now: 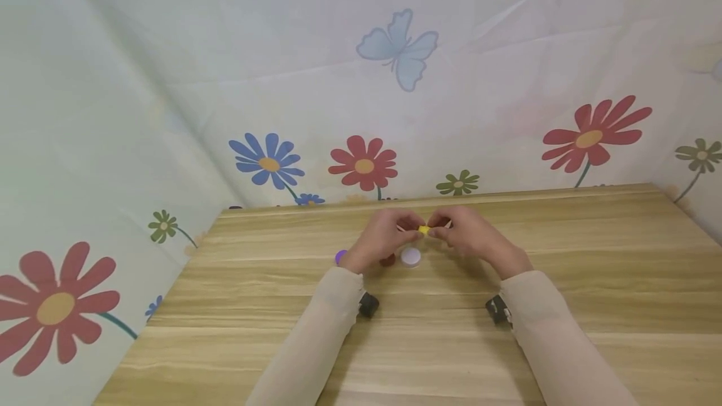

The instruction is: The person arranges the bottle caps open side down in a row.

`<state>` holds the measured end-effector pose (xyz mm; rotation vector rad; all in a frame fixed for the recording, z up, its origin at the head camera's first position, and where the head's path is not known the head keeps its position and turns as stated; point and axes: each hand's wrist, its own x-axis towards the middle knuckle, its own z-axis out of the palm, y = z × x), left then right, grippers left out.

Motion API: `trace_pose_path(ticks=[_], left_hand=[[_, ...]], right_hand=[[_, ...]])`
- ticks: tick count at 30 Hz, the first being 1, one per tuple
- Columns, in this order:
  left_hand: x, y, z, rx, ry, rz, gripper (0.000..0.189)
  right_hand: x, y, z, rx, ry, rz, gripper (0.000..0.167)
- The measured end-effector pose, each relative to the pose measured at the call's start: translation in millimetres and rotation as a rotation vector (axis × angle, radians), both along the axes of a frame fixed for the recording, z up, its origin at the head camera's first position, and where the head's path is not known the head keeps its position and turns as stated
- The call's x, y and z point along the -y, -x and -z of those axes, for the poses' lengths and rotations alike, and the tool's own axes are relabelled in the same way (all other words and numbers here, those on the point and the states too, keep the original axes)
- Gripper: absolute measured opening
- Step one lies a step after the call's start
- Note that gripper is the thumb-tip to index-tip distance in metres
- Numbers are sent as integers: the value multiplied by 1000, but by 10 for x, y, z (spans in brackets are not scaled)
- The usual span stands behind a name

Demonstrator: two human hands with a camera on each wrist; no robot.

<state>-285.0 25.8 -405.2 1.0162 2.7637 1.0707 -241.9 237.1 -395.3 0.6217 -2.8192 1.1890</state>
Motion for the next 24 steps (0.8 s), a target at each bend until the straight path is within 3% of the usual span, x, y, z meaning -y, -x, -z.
trace_pose_path(ticks=[11,24], left_hand=[[-14,13,21,7,-10,4,14],[-9,-13,-16,-4,-35,35,30]], right_hand=[[-10,-27,-17,-40,10,42,7],[14,-19,-24,2,29,50,14]])
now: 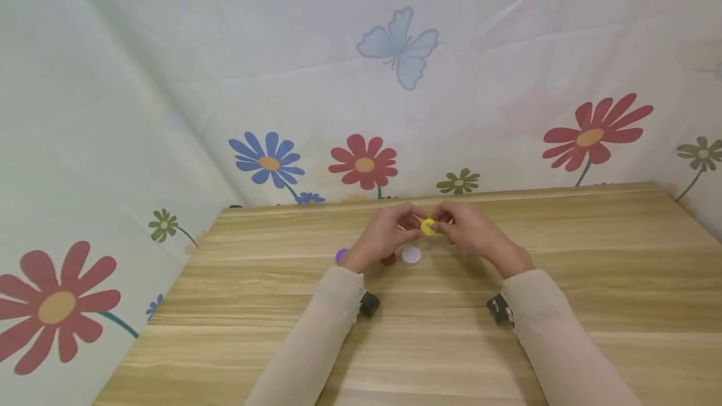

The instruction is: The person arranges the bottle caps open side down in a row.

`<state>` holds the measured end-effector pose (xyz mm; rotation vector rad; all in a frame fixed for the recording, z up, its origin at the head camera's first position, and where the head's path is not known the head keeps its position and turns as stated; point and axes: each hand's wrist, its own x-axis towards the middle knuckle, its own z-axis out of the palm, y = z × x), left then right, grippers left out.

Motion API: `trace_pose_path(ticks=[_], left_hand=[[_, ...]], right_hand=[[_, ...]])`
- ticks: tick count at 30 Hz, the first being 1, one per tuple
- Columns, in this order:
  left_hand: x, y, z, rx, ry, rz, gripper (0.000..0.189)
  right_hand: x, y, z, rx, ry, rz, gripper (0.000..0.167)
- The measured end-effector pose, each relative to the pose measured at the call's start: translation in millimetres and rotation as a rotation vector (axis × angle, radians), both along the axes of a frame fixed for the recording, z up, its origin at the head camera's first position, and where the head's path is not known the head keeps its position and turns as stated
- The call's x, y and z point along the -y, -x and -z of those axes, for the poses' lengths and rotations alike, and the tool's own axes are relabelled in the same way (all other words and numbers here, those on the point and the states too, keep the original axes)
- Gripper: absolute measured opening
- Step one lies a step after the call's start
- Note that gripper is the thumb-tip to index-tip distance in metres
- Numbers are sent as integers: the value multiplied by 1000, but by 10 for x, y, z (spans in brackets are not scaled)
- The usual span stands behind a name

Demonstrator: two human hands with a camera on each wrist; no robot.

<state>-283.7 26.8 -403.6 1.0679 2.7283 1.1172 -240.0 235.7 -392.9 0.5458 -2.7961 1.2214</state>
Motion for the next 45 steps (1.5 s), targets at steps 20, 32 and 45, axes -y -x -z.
trace_pose_path(ticks=[20,32,45], left_hand=[[-6,-12,4,8,5,29,20],[-42,-39,-2,24,107,35,21],[-108,-60,22,13,236,36,21]], right_hand=[[-21,13,6,-15,-28,-72,21],[-42,19,39,-51,-110,-99,16],[-39,-21,13,22,-111,-129,20]])
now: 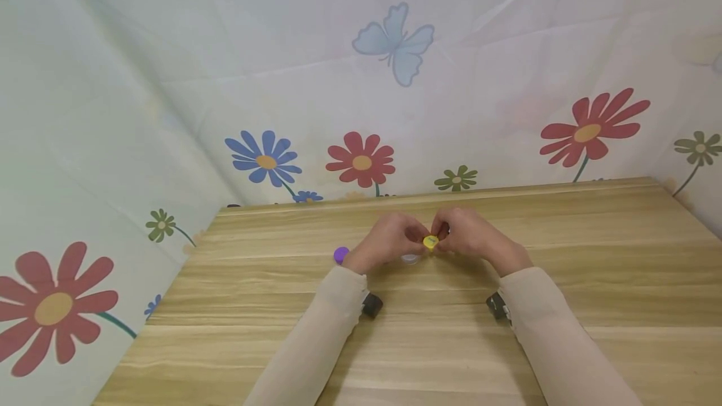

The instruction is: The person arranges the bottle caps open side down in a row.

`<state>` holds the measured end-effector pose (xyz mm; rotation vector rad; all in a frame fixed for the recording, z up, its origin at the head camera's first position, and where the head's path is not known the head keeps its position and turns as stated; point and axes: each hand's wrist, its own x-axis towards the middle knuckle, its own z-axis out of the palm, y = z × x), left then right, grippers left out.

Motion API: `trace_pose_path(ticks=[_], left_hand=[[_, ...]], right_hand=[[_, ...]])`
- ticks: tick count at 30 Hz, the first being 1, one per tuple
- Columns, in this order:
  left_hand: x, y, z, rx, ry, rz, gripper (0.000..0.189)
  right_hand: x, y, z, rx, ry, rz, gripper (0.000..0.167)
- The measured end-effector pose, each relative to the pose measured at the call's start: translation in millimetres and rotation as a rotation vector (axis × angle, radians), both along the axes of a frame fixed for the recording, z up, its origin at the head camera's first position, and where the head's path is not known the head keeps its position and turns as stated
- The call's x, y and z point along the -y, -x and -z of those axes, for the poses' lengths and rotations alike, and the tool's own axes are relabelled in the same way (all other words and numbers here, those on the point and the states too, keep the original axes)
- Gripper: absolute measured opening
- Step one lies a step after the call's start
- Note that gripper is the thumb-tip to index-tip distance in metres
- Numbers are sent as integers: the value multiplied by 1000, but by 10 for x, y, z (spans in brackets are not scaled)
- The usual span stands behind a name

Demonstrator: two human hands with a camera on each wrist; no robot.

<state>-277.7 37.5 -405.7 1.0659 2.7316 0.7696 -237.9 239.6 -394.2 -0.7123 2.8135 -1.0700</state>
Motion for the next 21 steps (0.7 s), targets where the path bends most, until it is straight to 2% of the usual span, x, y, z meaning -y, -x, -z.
trace_pose_path(ticks=[9,21], left_hand=[[-28,-33,-3,-45,51,12,20],[-41,-58,-15,-48,74,-1,22]], right_hand=[[-6,-6,-10,1,-42,-13,22],[3,0,0,47,-54,-7,22]])
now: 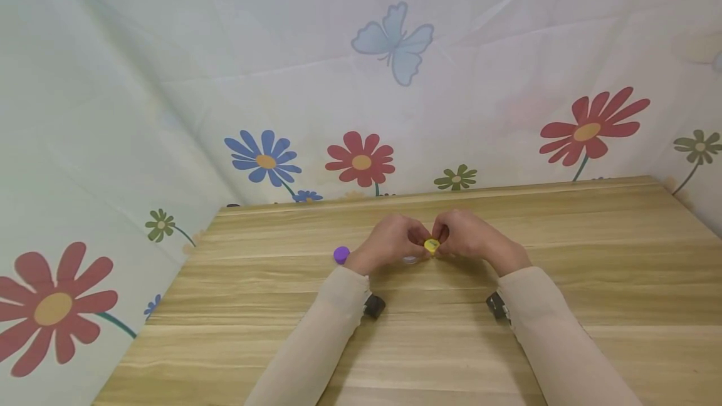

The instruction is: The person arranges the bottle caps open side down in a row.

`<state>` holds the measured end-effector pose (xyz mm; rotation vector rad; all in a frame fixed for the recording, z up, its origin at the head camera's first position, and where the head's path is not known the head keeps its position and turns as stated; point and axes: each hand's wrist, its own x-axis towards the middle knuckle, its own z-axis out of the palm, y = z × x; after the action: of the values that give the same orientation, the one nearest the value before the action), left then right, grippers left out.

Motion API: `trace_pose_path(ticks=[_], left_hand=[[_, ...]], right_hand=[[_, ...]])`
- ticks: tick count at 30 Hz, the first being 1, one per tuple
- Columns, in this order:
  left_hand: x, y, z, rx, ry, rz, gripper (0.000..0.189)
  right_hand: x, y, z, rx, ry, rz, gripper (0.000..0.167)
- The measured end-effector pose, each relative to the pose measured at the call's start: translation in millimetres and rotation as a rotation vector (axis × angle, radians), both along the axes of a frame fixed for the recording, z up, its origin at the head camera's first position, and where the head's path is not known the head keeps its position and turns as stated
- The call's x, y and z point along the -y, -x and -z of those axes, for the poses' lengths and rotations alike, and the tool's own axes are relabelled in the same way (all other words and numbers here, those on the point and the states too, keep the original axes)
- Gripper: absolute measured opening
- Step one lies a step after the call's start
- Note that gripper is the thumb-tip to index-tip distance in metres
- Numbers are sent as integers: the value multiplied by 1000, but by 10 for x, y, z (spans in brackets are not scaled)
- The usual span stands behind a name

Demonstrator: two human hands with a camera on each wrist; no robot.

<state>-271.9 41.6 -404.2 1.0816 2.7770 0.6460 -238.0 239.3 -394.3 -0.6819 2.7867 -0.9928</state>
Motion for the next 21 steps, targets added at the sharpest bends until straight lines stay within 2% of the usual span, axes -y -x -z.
trace_pose_path(ticks=[21], left_hand=[[-14,1,7,3,43,11,21]], right_hand=[[-6,-10,4,10,-49,5,25]])
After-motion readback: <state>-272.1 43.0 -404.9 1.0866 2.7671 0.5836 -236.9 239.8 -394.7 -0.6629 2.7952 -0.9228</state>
